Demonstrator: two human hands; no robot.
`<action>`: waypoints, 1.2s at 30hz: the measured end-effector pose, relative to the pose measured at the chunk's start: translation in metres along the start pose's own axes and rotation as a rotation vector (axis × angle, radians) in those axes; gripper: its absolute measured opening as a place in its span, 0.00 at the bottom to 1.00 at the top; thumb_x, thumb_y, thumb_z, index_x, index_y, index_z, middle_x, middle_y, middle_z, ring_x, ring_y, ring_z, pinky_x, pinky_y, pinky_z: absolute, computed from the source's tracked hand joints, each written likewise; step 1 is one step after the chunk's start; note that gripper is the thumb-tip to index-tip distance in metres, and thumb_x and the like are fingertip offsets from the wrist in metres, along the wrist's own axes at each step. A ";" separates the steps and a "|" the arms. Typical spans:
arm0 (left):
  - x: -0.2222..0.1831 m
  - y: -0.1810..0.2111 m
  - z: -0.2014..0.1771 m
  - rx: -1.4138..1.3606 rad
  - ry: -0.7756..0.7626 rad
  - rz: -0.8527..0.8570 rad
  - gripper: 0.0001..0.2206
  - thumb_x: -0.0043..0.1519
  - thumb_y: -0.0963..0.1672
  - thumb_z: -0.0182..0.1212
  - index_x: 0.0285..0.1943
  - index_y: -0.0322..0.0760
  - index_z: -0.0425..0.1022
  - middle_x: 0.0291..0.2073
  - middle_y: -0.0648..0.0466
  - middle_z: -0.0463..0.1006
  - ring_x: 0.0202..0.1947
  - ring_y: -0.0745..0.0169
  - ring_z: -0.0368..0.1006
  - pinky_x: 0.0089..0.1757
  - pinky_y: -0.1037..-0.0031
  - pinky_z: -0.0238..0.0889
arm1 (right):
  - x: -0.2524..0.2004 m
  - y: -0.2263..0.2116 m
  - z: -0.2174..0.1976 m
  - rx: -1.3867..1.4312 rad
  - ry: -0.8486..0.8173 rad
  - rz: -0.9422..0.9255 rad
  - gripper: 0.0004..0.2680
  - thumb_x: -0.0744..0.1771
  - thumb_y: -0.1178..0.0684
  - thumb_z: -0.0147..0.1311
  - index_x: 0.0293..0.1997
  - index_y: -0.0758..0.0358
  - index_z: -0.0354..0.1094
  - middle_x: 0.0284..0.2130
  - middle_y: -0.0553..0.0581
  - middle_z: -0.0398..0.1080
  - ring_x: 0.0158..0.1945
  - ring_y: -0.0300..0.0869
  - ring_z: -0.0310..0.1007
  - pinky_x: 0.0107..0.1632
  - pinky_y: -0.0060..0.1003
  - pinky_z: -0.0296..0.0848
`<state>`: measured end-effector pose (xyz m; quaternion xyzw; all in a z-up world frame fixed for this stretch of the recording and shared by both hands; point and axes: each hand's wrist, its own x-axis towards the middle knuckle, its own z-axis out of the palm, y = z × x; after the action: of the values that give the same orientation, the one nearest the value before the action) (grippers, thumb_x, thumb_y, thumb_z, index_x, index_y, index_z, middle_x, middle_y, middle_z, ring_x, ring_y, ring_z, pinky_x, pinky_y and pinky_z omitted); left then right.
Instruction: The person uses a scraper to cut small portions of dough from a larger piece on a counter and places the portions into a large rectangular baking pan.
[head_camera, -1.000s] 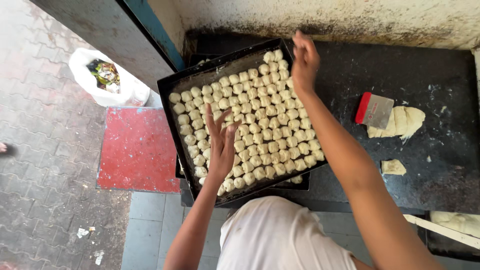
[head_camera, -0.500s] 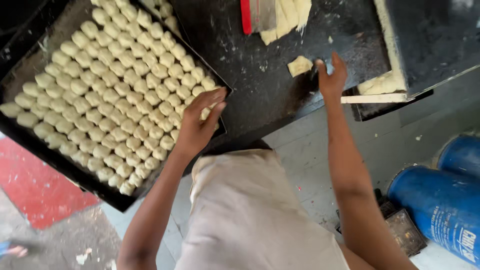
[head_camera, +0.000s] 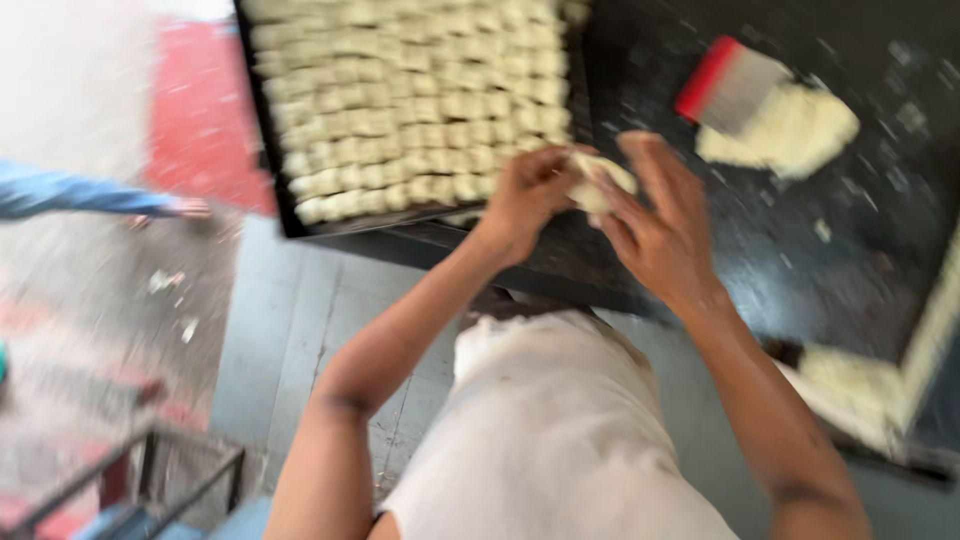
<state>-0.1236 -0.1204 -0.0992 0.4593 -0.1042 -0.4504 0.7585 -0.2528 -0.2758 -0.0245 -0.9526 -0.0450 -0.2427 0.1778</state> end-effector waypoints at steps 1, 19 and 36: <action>-0.003 0.005 0.001 -0.087 -0.004 -0.041 0.16 0.69 0.39 0.59 0.65 0.25 0.73 0.51 0.44 0.79 0.50 0.56 0.78 0.50 0.66 0.75 | 0.007 -0.004 -0.005 -0.049 0.011 -0.045 0.18 0.64 0.53 0.65 0.60 0.61 0.73 0.60 0.76 0.64 0.64 0.66 0.62 0.61 0.57 0.64; 0.024 -0.011 0.023 0.786 -0.083 0.671 0.10 0.56 0.37 0.71 0.45 0.34 0.78 0.44 0.52 0.82 0.46 0.58 0.82 0.47 0.65 0.75 | -0.026 0.081 0.028 1.280 -0.076 0.831 0.09 0.66 0.71 0.59 0.40 0.61 0.70 0.41 0.54 0.75 0.44 0.40 0.78 0.44 0.32 0.75; 0.049 -0.008 0.062 0.593 -0.292 0.411 0.13 0.65 0.36 0.66 0.56 0.31 0.70 0.47 0.49 0.74 0.47 0.64 0.76 0.47 0.75 0.72 | -0.043 0.050 -0.026 0.179 0.234 0.372 0.06 0.68 0.64 0.67 0.47 0.62 0.78 0.42 0.56 0.74 0.43 0.42 0.78 0.44 0.34 0.76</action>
<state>-0.1359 -0.1970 -0.0834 0.5593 -0.4265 -0.3000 0.6444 -0.2932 -0.3316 -0.0392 -0.8903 0.1307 -0.3098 0.3071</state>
